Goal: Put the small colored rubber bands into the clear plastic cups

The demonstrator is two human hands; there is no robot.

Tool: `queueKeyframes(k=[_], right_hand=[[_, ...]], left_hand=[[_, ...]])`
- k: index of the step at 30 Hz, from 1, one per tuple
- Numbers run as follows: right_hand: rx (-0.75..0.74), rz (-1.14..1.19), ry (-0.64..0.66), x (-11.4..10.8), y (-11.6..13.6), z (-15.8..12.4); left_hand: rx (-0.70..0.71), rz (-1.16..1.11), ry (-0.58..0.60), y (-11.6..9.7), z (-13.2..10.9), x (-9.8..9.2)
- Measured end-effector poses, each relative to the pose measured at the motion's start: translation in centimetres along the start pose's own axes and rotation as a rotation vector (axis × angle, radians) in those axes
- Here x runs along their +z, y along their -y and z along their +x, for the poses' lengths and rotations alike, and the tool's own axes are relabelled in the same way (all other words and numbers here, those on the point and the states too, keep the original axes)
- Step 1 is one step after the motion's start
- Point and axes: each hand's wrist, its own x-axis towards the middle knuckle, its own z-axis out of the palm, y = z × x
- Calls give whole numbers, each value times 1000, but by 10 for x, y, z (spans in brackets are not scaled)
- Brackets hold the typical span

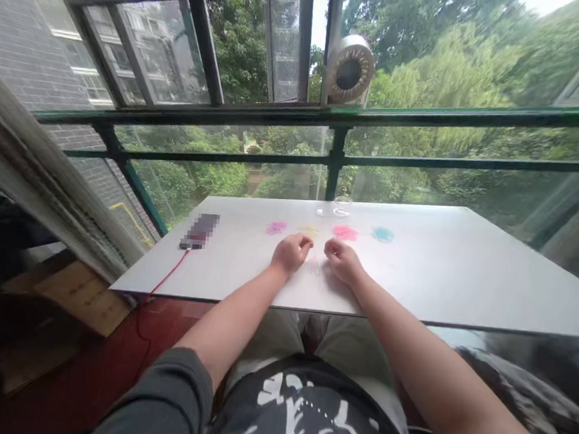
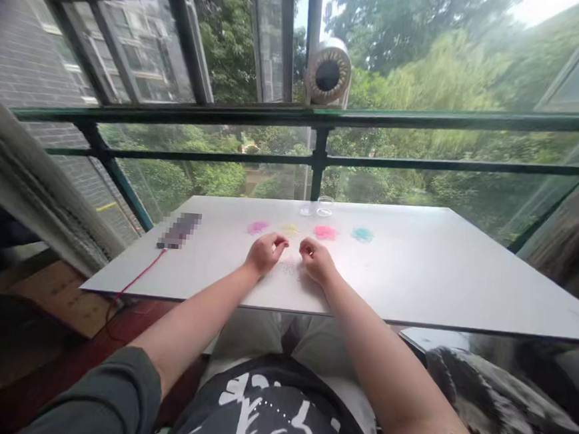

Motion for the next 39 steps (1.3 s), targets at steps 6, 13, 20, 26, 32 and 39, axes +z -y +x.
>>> queueKeyframes(k=[6, 13, 20, 26, 32, 39], right_hand=[[5, 7, 23, 0, 0, -1], [38, 14, 8, 0, 0, -3], [43, 15, 26, 0, 2, -4], [44, 18, 38, -1, 4, -4], [52, 12, 38, -1, 6, -4], [41, 1, 37, -2, 8, -3]], left_hand=[[-25, -7, -4, 4, 2, -6], [73, -78, 175, -2, -1, -5], [73, -99, 205, -1, -1, -6], [49, -106, 203, -2, -2, -7], [48, -114, 203, -1, -2, -7], [49, -112, 190, 1, -3, -6]])
